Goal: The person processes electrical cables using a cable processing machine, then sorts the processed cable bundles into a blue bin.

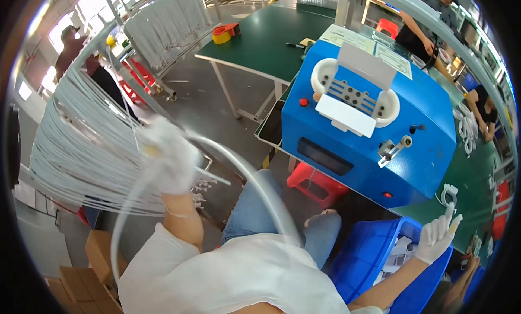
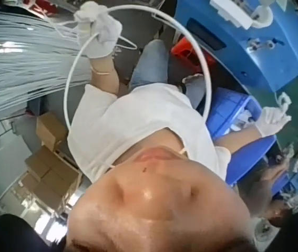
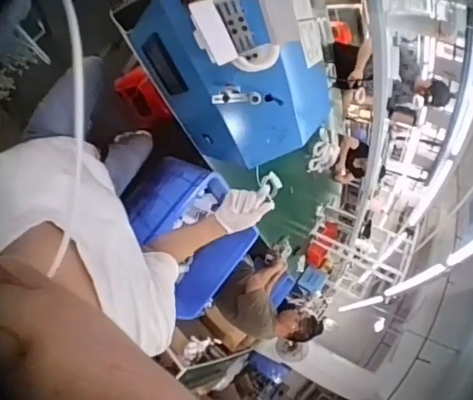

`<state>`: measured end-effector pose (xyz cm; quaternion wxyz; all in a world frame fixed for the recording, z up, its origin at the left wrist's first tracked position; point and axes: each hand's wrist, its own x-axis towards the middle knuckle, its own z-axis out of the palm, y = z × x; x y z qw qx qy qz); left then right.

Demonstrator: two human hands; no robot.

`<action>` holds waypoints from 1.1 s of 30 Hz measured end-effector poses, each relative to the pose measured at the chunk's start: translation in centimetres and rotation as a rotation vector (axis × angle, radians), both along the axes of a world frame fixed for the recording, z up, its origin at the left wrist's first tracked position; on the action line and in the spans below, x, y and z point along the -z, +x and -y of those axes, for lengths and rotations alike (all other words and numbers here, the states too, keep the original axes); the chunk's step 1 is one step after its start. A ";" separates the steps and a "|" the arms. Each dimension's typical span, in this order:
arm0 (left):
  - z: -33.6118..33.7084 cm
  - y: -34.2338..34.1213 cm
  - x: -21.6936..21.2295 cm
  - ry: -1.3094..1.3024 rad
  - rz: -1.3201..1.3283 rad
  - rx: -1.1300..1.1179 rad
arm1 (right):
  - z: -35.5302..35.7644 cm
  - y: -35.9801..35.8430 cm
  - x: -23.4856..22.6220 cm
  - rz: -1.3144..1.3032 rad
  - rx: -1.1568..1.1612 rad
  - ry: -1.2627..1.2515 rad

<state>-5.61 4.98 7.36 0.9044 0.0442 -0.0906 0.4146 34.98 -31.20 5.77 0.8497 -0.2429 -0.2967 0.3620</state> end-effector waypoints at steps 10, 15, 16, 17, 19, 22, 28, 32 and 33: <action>9.5 14.9 0.6 1.168 -0.630 0.086 | -14.4 -16.1 -7.6 1.342 0.214 -0.607; 7.1 11.3 -0.8 1.009 -0.595 0.102 | -10.0 -14.8 -4.3 1.183 0.238 -0.858; 5.7 10.4 1.2 0.802 -0.542 0.072 | -8.3 -13.9 -3.5 1.161 0.377 -0.879; 4.6 9.4 1.8 0.603 -0.438 0.040 | -6.1 -11.9 -2.3 1.212 0.506 -0.840; 1.2 7.1 2.5 -0.041 -0.196 0.090 | -1.3 -8.1 -1.5 0.915 0.669 -1.254; 1.1 7.8 3.6 0.359 -0.292 0.101 | 1.4 -7.0 -1.4 1.309 0.833 -1.177; 11.8 17.1 -4.5 0.822 -0.358 0.421 | -7.8 -12.2 -8.7 1.475 0.809 -0.581; 13.7 17.0 -9.3 0.709 -0.217 0.664 | -7.2 -12.5 -8.2 1.225 0.786 -0.595; 12.7 17.7 -7.7 0.703 -0.302 0.422 | -6.4 -12.0 -8.7 1.150 0.670 -0.682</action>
